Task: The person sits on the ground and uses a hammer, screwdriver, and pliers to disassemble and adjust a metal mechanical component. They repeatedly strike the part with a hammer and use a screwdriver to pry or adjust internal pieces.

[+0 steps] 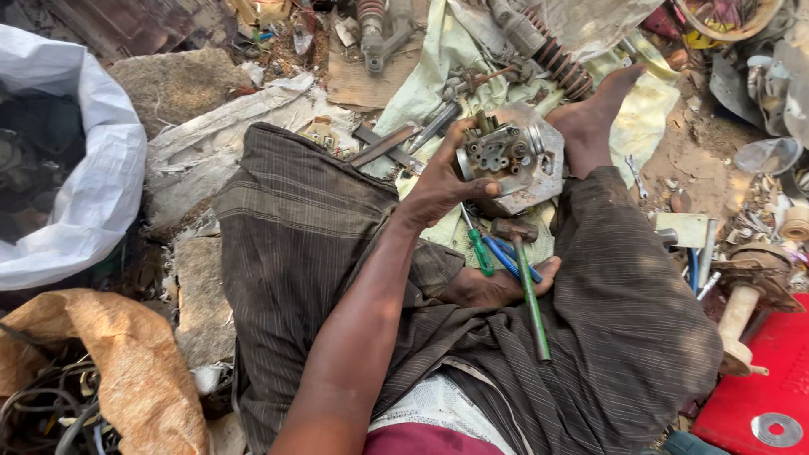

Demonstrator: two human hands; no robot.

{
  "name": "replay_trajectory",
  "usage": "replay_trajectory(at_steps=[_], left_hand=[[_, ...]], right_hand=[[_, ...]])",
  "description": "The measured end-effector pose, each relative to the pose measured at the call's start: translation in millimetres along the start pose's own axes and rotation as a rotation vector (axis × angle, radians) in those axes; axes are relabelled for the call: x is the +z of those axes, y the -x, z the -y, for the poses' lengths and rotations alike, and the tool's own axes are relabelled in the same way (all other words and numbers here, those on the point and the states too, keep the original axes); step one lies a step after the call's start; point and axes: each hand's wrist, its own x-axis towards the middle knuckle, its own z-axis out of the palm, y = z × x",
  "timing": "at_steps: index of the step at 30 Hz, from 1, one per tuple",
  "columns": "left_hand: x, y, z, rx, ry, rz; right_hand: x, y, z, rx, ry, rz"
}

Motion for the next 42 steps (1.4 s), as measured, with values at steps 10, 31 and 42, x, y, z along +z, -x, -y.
replay_trajectory(at_steps=[10,31,42], left_hand=[[29.5,-4.8,-24.8,-0.004,-0.088,0.078],[86.6,5.4,-41.3,0.342,-0.791,0.146],[96.3,9.4,-71.4,0.374,-0.75,0.305]], right_hand=[[13.6,119.9,-31.9,0.218,-0.853,-0.313],[101.3,121.5,-109.7,0.167,-1.702,-0.289],[104.3,136.1,-136.4,0.006,-2.132,-0.253]])
